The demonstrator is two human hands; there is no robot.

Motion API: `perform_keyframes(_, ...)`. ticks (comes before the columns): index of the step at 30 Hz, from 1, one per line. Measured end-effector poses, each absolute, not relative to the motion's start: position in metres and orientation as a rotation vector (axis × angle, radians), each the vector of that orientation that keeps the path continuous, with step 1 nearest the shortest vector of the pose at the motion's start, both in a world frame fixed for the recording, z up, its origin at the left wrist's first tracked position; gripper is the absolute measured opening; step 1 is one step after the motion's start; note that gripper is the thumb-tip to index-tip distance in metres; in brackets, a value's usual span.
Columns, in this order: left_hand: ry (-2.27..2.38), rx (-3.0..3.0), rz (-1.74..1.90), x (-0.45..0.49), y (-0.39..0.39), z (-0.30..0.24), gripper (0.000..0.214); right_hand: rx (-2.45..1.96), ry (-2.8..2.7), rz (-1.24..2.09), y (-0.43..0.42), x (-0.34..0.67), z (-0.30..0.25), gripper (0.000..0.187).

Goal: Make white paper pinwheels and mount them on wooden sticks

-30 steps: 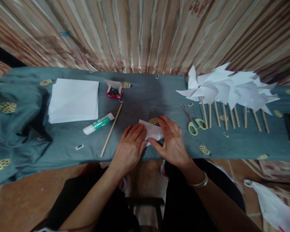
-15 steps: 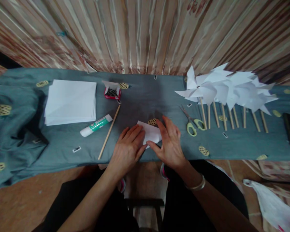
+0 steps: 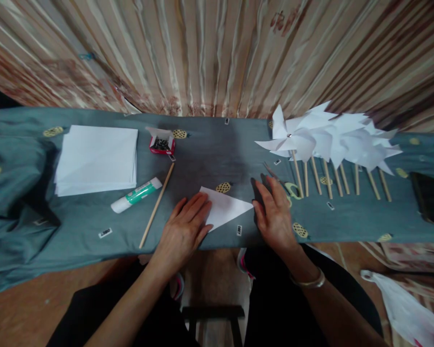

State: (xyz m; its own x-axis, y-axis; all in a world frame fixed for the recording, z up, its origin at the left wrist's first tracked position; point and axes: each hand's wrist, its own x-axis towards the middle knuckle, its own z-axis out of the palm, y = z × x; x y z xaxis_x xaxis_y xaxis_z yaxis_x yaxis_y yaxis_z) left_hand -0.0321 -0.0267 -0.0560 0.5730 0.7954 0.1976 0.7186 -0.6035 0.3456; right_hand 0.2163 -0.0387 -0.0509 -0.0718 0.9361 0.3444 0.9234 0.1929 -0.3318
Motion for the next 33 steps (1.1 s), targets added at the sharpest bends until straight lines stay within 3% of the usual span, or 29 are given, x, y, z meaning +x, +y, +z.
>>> perform_keyframes(7, 1.257, 2.561, 0.479, -0.03, -0.028, -0.053, 0.042, -1.274, -2.426, 0.166, -0.058, 0.186, -0.052, 0.047)
perform_keyframes(11, 1.297, 2.537, 0.5, -0.037, -0.034, -0.052, 0.041, -1.299, -2.418, 0.228, -0.065, 0.181, -0.058, 0.042)
perform_keyframes(26, 1.473, 2.548, 0.565, -0.085, -0.071, -0.056, 0.049, -1.335, -2.418, 0.236, -0.069, 0.182, -0.057, 0.05)
perform_keyframes(33, 1.42, 2.547, 0.715, -0.061, -0.085, -0.045, 0.045, -1.314, -2.486, 0.184, -0.071, 0.178, -0.051, 0.049)
